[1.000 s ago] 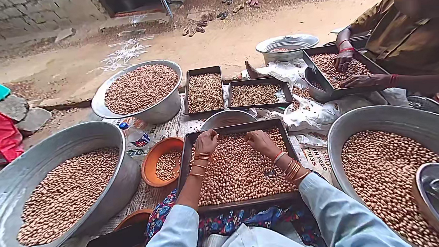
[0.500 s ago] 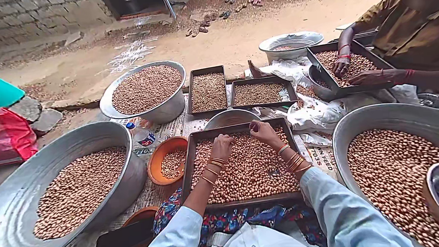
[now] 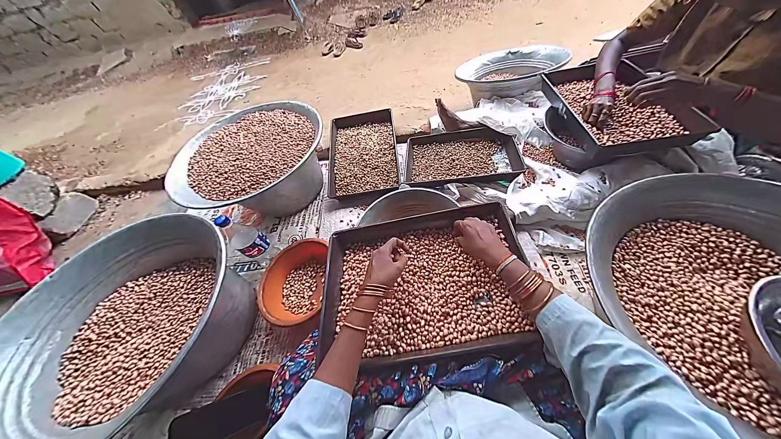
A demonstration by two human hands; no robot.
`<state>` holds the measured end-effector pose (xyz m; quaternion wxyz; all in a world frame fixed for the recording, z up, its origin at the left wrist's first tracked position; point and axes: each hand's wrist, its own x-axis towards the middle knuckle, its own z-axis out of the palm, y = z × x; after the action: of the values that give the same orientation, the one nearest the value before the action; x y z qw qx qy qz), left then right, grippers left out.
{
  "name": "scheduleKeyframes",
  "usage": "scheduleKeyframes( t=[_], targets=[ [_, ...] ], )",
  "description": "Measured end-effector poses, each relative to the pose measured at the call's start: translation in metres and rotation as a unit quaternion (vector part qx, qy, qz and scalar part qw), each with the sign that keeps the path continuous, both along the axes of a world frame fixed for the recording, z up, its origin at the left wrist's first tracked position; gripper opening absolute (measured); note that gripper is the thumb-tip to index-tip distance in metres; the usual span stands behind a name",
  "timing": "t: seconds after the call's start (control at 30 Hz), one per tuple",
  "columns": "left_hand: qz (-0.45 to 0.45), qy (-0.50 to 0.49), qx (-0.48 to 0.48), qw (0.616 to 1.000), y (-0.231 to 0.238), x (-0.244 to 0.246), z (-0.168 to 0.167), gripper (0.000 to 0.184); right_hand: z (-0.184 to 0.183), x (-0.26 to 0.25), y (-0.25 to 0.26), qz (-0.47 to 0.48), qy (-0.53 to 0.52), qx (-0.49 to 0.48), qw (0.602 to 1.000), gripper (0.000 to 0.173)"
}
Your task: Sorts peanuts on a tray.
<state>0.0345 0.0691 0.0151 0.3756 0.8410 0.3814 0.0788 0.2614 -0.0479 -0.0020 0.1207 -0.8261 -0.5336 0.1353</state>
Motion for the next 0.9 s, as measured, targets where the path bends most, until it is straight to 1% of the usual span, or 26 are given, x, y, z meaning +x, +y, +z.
scheduleKeyframes(
  t=[0.07, 0.17, 0.23, 0.27, 0.3, 0.33, 0.4, 0.47, 0.57, 0.63, 0.7, 0.77, 0.8, 0.87, 0.9],
  targets=[
    [-0.076, 0.038, -0.003, 0.996, -0.018, -0.001, -0.004, 0.024, -0.001, 0.002, 0.0, -0.002, 0.007, 0.002, 1.0, 0.019],
    [-0.142, 0.094, 0.027, 0.985, -0.049, 0.006, -0.008, 0.026, -0.004, 0.011, -0.002, -0.013, 0.056, 0.008, 0.998, 0.022],
    [-0.163, 0.147, 0.05, 0.974, -0.062, 0.013, -0.01, 0.029, -0.002, 0.016, -0.012, -0.027, 0.144, 0.073, 0.987, 0.02],
    [-0.166, 0.168, 0.056, 0.97, -0.067, 0.017, -0.01, 0.029, 0.002, 0.017, -0.019, -0.04, 0.2, 0.116, 0.972, 0.019],
    [-0.166, 0.176, 0.06, 0.968, -0.071, 0.019, -0.011, 0.029, 0.007, 0.014, -0.028, -0.056, 0.242, 0.149, 0.957, 0.016],
    [-0.166, 0.178, 0.06, 0.968, -0.073, 0.021, -0.012, 0.029, 0.012, 0.011, -0.034, -0.076, 0.258, 0.169, 0.948, 0.013],
    [-0.167, 0.174, 0.057, 0.969, -0.073, 0.022, -0.012, 0.029, 0.02, 0.005, -0.035, -0.084, 0.239, 0.162, 0.954, 0.011],
    [-0.165, 0.159, 0.048, 0.972, -0.069, 0.019, -0.013, 0.028, 0.026, -0.007, -0.034, -0.038, 0.186, 0.091, 0.978, 0.014],
    [-0.128, 0.128, 0.035, 0.983, -0.05, 0.004, -0.002, 0.028, 0.021, -0.028, -0.034, 0.037, 0.083, -0.004, 0.996, 0.022],
    [-0.065, 0.115, 0.055, 0.99, -0.029, -0.016, 0.012, 0.027, 0.019, -0.04, -0.036, 0.053, 0.04, -0.042, 0.997, 0.026],
    [0.032, 0.121, 0.121, 0.985, -0.006, -0.044, 0.031, 0.025, 0.017, -0.047, -0.035, 0.052, 0.018, -0.077, 0.996, 0.027],
    [0.122, 0.106, 0.218, 0.962, 0.015, -0.072, 0.04, 0.021, 0.017, -0.051, -0.033, 0.049, 0.005, -0.104, 0.993, 0.027],
    [0.146, 0.094, 0.254, 0.952, 0.023, -0.082, 0.041, 0.022, 0.018, -0.051, -0.033, 0.047, 0.002, -0.108, 0.993, 0.028],
    [0.149, 0.069, 0.284, 0.945, 0.024, -0.089, 0.04, 0.023, 0.017, -0.052, -0.032, 0.045, 0.0, -0.109, 0.993, 0.027],
    [0.132, 0.063, 0.276, 0.95, 0.02, -0.087, 0.037, 0.022, 0.016, -0.052, -0.032, 0.043, 0.006, -0.111, 0.993, 0.028]
  ],
)
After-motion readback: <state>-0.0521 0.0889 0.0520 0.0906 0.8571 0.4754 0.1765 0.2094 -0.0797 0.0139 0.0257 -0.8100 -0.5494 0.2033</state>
